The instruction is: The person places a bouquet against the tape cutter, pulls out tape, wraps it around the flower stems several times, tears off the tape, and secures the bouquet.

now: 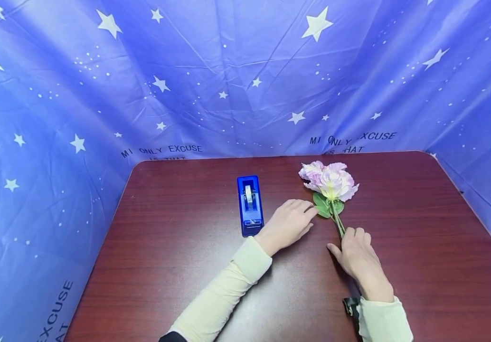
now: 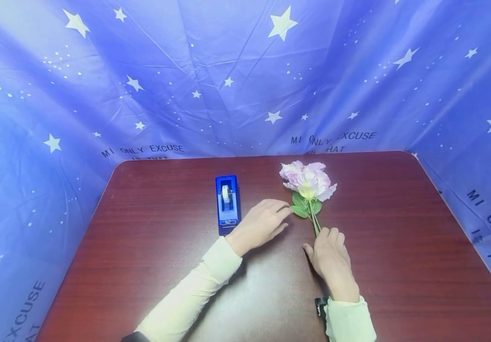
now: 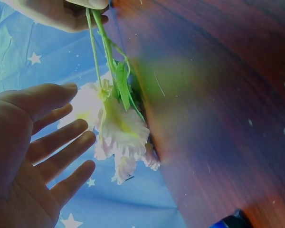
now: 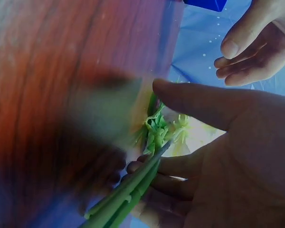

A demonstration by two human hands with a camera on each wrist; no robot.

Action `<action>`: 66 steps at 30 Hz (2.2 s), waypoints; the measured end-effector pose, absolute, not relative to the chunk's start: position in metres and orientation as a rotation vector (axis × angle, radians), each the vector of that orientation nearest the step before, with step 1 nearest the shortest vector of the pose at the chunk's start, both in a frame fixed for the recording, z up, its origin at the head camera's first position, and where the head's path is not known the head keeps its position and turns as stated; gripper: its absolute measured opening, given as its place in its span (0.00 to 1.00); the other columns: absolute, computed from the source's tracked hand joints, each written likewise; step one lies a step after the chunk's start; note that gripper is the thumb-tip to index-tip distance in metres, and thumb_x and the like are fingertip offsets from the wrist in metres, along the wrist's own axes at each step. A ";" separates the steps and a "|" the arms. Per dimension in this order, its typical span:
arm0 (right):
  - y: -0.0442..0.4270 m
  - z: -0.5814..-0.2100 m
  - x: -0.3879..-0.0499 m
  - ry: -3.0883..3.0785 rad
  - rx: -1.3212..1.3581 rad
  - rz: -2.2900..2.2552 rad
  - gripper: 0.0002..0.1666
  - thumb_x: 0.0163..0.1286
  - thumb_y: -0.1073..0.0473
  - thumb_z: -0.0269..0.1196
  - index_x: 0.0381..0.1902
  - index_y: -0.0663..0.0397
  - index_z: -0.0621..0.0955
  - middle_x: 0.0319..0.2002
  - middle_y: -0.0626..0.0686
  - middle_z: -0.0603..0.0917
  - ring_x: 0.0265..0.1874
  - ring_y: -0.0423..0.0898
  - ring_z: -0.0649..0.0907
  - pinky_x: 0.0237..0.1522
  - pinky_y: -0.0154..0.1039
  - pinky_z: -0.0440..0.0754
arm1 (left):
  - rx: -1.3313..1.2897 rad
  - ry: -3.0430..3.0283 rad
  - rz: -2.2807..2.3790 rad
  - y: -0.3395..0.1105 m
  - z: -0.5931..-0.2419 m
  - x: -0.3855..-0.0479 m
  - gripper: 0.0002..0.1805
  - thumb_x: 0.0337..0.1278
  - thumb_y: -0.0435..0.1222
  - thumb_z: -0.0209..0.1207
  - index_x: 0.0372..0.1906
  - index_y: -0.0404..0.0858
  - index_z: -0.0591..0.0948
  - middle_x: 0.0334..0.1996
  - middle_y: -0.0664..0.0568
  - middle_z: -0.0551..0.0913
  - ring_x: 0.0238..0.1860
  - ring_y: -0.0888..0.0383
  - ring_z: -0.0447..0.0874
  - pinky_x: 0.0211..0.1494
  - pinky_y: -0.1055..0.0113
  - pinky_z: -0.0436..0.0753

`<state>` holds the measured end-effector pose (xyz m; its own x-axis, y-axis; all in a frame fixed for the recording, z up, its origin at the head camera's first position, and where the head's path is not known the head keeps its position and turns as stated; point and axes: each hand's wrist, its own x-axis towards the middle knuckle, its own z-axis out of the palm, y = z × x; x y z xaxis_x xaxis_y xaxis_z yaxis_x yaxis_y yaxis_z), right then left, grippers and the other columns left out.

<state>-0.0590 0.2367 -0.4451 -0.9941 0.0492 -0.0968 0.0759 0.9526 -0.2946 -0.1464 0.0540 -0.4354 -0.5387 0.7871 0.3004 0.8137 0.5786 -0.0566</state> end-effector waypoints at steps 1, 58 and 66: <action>0.237 -0.445 -0.060 3.014 0.100 -0.456 0.27 0.67 0.56 0.64 0.35 0.76 0.66 0.35 0.72 0.66 0.37 0.69 0.68 0.37 0.60 0.74 | -1.316 -2.518 -0.131 0.055 -0.436 -0.147 0.15 0.65 0.44 0.60 0.54 0.46 0.80 0.53 0.56 0.81 0.58 0.59 0.79 0.67 0.65 0.71; 0.253 -0.448 -0.075 2.876 0.173 -0.475 0.20 0.68 0.60 0.61 0.37 0.76 0.68 0.36 0.72 0.72 0.42 0.71 0.72 0.46 0.63 0.74 | -1.529 -2.432 0.102 0.110 -0.444 -0.153 0.14 0.70 0.39 0.50 0.55 0.51 0.81 0.52 0.61 0.81 0.54 0.61 0.78 0.64 0.68 0.73; 0.252 -0.449 -0.074 2.914 0.127 -0.457 0.20 0.68 0.61 0.61 0.36 0.77 0.68 0.35 0.73 0.72 0.40 0.71 0.72 0.46 0.63 0.72 | -1.550 -2.401 0.088 0.115 -0.449 -0.155 0.14 0.70 0.40 0.50 0.53 0.51 0.81 0.51 0.61 0.81 0.55 0.61 0.77 0.64 0.69 0.72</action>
<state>-0.0742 0.2520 -0.4488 -0.9785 0.0549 -0.1989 0.1132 0.9488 -0.2948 -0.1546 0.1146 -0.4486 -0.3843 0.9010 0.2012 0.8839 0.4220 -0.2017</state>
